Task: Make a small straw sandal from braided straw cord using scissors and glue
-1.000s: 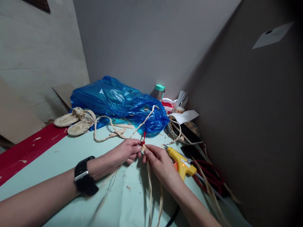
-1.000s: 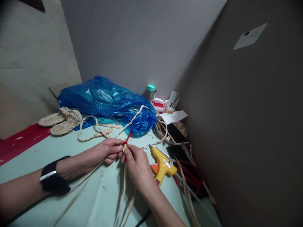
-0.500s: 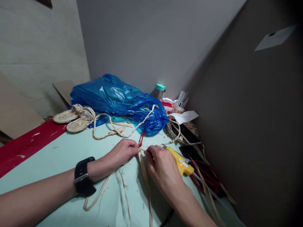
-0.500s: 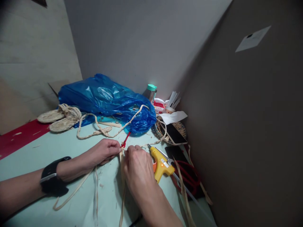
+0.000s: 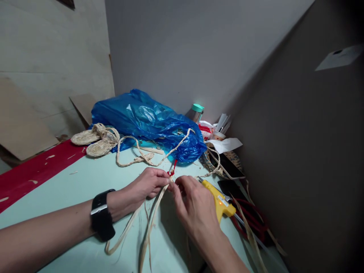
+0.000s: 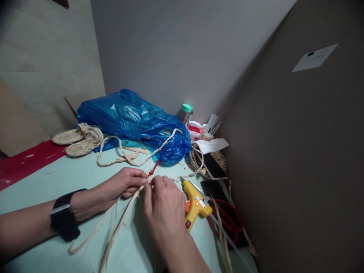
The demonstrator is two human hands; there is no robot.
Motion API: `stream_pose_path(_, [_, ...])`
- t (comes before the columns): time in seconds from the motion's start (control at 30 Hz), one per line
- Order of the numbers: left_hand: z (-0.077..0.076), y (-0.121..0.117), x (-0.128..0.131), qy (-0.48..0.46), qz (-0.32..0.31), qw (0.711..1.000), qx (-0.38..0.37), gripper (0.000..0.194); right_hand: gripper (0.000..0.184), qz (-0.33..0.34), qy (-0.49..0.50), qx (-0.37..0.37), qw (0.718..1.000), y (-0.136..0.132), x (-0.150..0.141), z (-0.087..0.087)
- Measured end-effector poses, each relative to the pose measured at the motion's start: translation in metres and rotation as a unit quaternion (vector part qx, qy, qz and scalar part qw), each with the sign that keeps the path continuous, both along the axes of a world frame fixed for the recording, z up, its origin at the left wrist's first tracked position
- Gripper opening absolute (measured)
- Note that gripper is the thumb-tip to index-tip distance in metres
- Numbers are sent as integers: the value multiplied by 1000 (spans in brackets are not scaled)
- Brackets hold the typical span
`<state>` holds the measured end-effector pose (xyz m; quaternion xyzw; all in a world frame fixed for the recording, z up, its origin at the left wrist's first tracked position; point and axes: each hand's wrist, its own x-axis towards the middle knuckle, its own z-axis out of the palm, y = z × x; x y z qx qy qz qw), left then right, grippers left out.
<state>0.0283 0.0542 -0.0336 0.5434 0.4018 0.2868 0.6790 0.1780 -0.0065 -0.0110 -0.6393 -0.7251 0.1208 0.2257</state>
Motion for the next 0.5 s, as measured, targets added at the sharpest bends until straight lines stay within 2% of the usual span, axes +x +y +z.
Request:
stream_pose_path(0.07, [0,-2,0,2,-11,1000,13,17,28,-3,87,-34,996,7,5,-2])
stream_pose_path(0.17, [-3,-2,2,21,-24,999,42,16,33,45,171,-97,979,17,7,-12])
stream_pose_path(0.33, [-4,3,3,105,-39,983,144,17,31,51,196,-99,974,25,10,-26])
stream_pose_path(0.5, [10,2,-3,217,-55,935,275,27,33,39,204,-77,975,24,13,-25])
